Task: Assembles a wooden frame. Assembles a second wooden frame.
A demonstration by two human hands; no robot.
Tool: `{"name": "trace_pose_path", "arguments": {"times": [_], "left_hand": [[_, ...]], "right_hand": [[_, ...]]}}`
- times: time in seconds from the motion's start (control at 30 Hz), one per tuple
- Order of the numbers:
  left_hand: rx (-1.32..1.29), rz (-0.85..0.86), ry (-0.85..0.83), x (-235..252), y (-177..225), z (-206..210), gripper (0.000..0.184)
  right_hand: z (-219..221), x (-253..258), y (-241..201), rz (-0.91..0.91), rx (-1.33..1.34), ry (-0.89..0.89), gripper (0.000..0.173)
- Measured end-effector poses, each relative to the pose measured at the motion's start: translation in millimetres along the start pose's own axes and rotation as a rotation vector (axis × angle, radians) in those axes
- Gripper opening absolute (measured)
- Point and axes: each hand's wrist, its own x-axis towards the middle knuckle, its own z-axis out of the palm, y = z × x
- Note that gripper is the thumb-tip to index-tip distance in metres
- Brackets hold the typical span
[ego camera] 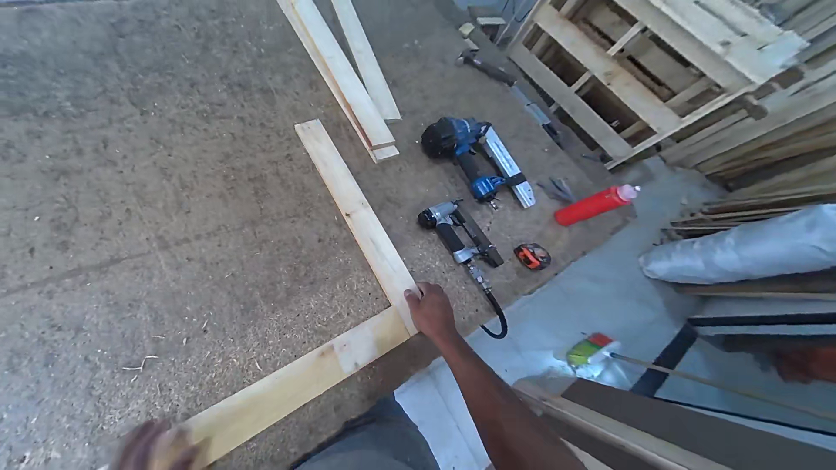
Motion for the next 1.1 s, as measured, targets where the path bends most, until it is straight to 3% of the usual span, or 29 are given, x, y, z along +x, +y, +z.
{"name": "trace_pose_path", "arguments": {"times": [0.07,0.13,0.23,0.3,0.5,0.63,0.73,0.83,0.93,1.0,1.1], "left_hand": [[0.043,0.114,-0.103,8,55,55,0.075],[0.153,0.236,-0.057,20,94,106,0.089],[0.347,0.182,-0.076,35,131,149,0.103],[0.446,0.128,-0.095,46,141,156,0.102],[0.557,0.141,-0.101,58,141,155,0.095],[0.596,0.112,-0.141,63,145,153,0.096],[0.593,0.110,-0.184,66,145,150,0.097],[0.574,0.133,-0.212,66,144,147,0.094],[0.566,0.174,-0.184,63,142,148,0.092],[0.561,0.200,-0.148,61,141,149,0.090],[0.555,0.219,-0.120,64,142,150,0.089]], "right_hand": [[-22,3,15,-0.075,0.015,-0.030,0.044],[-47,22,32,-0.164,-0.012,0.056,0.045],[-77,73,56,-0.211,-0.048,0.214,0.059],[-83,108,66,-0.197,-0.118,0.212,0.072],[-84,151,59,-0.263,-0.227,0.080,0.079],[-96,151,58,-0.221,-0.251,-0.045,0.089],[-119,121,64,-0.164,-0.169,-0.145,0.097],[-151,74,86,-0.132,0.021,-0.276,0.088],[-175,28,110,-0.080,0.358,-0.511,0.063],[-181,1,117,-0.062,0.573,-0.674,0.042],[-171,-33,129,-0.062,0.701,-0.810,0.034]]}}
